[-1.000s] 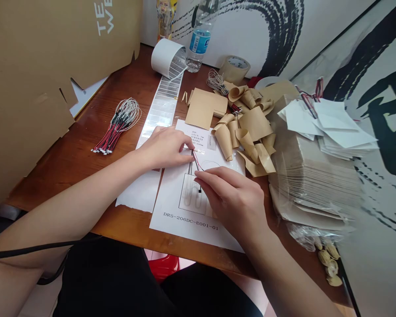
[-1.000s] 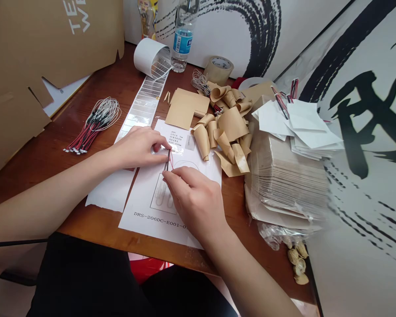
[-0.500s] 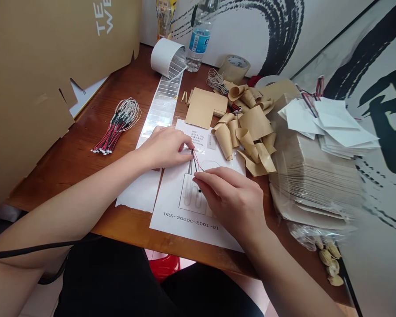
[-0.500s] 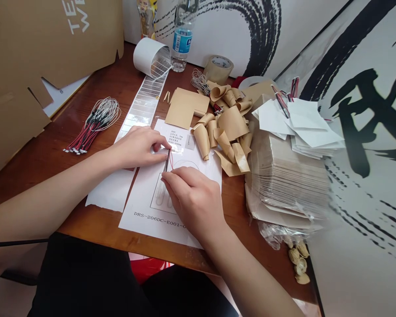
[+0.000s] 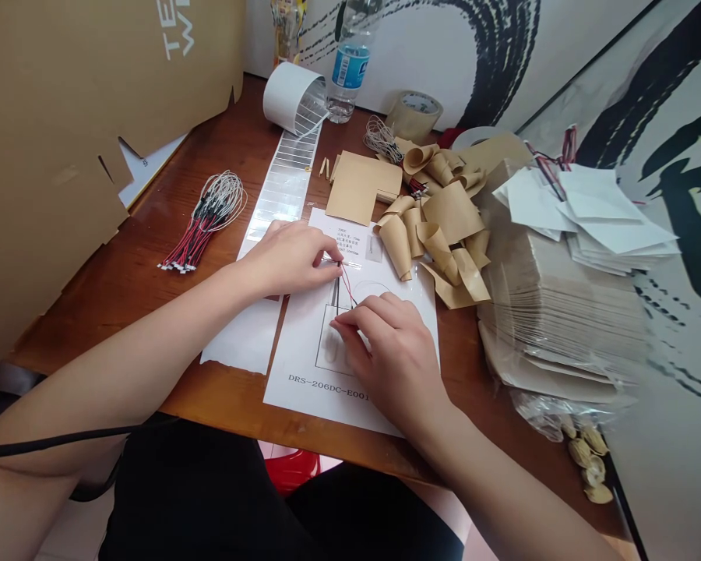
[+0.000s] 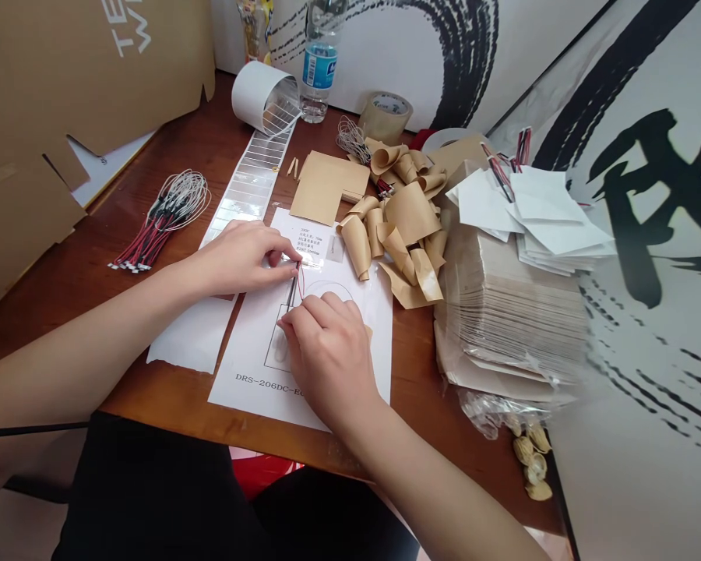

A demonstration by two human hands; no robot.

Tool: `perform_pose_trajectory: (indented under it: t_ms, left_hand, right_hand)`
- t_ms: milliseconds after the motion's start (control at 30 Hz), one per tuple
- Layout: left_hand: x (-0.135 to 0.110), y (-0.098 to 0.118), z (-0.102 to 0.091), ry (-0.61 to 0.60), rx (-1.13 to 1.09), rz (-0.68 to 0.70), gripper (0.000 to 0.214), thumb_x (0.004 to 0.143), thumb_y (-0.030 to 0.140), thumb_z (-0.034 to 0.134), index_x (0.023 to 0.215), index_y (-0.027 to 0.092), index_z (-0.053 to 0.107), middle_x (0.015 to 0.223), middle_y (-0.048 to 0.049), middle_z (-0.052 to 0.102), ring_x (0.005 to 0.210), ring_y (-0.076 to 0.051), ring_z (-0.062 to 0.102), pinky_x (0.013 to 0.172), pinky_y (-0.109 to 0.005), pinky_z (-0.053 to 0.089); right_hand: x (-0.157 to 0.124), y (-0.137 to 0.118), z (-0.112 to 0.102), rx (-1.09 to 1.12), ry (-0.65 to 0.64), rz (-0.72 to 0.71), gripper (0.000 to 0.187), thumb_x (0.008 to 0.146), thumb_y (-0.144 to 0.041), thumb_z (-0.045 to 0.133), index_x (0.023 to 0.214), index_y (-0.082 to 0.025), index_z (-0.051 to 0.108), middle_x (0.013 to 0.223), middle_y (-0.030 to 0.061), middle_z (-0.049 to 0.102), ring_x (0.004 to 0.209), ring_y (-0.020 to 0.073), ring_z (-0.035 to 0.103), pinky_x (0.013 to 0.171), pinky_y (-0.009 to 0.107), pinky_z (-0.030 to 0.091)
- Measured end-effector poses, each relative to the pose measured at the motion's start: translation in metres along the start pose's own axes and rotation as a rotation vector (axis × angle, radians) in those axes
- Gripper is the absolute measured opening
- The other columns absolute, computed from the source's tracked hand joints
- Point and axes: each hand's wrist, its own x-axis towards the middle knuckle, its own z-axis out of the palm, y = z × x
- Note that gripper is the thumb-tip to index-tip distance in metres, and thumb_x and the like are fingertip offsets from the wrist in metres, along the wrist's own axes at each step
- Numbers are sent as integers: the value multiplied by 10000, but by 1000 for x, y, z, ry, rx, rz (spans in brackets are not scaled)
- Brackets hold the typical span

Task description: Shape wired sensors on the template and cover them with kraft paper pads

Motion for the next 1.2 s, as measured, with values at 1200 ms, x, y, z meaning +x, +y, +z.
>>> perform_pose_trajectory:
  t_ms: [1200]
  left_hand:
    - [-2, 2, -3, -64, 52, -2, 613, 737, 623, 769, 1234, 265, 765, 1062, -62, 770, 1090, -307, 629, 993, -439, 370]
  right_hand:
    - [-2, 1, 10, -38, -151, 2, 259, 993, -134, 535, 747, -207, 571, 703, 25, 678, 728, 200, 494, 701, 332, 274]
